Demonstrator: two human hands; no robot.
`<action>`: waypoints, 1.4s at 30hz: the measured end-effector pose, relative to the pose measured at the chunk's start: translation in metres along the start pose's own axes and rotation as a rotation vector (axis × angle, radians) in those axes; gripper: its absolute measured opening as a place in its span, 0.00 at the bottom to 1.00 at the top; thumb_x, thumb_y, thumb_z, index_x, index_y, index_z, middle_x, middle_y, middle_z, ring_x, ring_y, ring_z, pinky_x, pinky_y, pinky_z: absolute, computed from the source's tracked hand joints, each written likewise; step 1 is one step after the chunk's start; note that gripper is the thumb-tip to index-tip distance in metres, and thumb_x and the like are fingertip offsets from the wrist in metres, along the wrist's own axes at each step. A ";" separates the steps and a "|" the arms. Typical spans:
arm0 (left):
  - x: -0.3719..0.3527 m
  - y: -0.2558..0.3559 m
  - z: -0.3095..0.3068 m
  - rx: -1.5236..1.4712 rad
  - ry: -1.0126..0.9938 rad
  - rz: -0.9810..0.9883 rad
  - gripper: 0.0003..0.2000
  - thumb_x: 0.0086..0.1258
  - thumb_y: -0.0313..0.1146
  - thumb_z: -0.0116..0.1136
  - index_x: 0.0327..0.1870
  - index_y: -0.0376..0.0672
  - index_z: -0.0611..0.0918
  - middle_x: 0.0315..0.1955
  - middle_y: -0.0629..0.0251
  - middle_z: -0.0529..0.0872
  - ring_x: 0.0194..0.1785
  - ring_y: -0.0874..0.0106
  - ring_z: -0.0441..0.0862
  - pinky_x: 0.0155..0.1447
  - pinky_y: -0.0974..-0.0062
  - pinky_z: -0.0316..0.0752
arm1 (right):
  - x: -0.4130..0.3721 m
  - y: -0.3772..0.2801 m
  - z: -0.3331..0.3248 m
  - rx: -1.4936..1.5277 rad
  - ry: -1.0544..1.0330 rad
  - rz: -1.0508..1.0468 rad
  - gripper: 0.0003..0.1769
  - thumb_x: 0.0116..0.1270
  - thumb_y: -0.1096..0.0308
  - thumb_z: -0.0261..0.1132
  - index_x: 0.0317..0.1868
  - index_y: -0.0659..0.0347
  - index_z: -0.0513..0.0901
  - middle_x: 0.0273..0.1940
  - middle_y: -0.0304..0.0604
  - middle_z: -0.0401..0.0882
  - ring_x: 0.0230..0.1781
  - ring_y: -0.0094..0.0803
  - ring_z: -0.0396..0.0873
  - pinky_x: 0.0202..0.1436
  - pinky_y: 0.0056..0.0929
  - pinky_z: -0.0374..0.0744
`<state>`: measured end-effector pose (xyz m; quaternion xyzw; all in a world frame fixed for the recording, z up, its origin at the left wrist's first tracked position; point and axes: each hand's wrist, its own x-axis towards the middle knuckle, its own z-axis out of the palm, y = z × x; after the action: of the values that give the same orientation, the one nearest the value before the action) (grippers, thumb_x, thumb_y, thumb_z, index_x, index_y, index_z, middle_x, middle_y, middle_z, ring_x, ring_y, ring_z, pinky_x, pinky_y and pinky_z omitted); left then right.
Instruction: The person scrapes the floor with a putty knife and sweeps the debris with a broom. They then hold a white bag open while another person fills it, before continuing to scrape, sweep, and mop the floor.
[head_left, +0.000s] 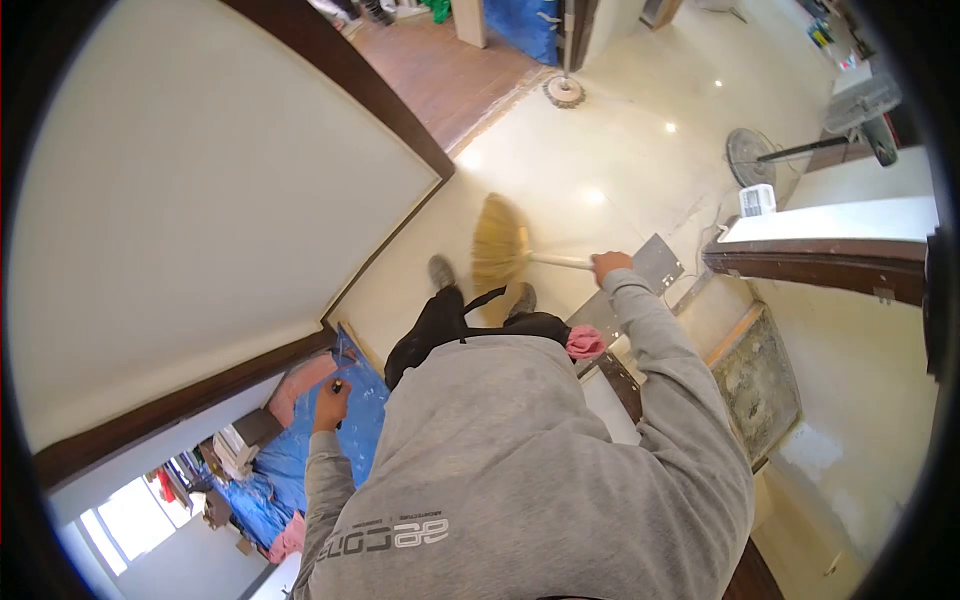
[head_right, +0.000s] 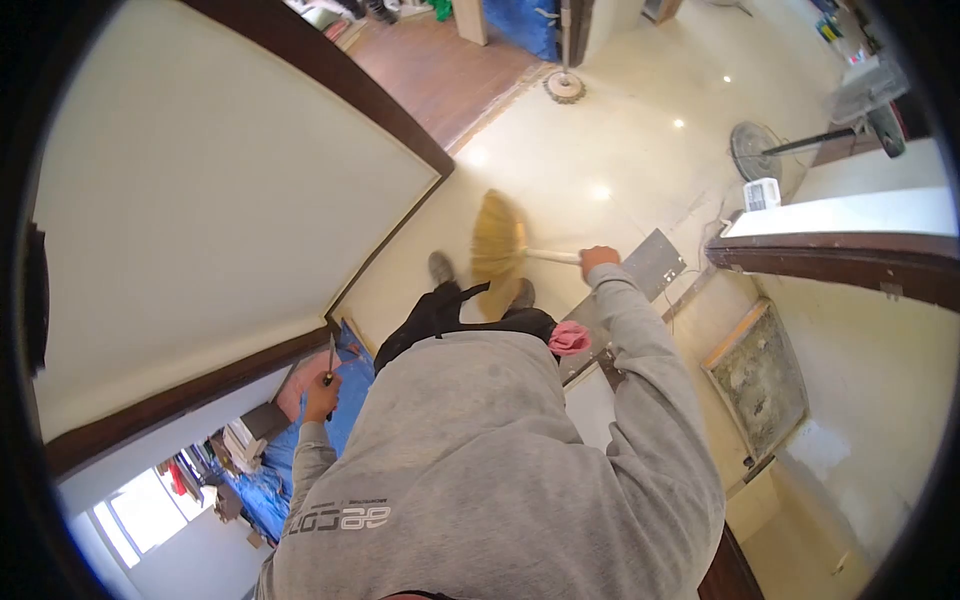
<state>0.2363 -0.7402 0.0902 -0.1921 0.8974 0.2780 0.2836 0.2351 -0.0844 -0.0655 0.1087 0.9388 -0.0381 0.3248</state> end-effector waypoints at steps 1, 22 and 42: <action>-0.006 -0.004 -0.005 0.034 -0.005 0.006 0.15 0.65 0.42 0.59 0.38 0.37 0.80 0.19 0.57 0.80 0.20 0.67 0.79 0.27 0.67 0.74 | 0.013 0.014 0.008 -0.052 -0.010 0.012 0.15 0.69 0.54 0.55 0.48 0.48 0.84 0.44 0.44 0.85 0.47 0.42 0.83 0.49 0.44 0.80; 0.002 -0.143 0.137 -0.046 0.109 -0.342 0.23 0.62 0.40 0.60 0.53 0.34 0.76 0.47 0.39 0.81 0.54 0.44 0.78 0.57 0.55 0.72 | 0.047 0.023 0.035 0.007 -0.090 0.237 0.16 0.66 0.62 0.56 0.48 0.64 0.76 0.37 0.60 0.83 0.33 0.50 0.85 0.32 0.44 0.83; 0.501 -0.381 0.379 -1.321 0.074 -0.790 0.17 0.74 0.46 0.53 0.40 0.38 0.75 0.26 0.63 0.80 0.21 0.75 0.71 0.24 0.73 0.71 | 0.035 -0.073 0.095 -0.031 -0.360 0.813 0.13 0.56 0.73 0.50 0.43 0.61 0.65 0.21 0.45 0.68 0.09 0.37 0.70 0.09 0.37 0.71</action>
<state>0.1969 -0.8980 -0.6265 -0.6371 0.4186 0.6276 0.1580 0.2492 -0.1623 -0.1618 0.4555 0.7488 0.0884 0.4732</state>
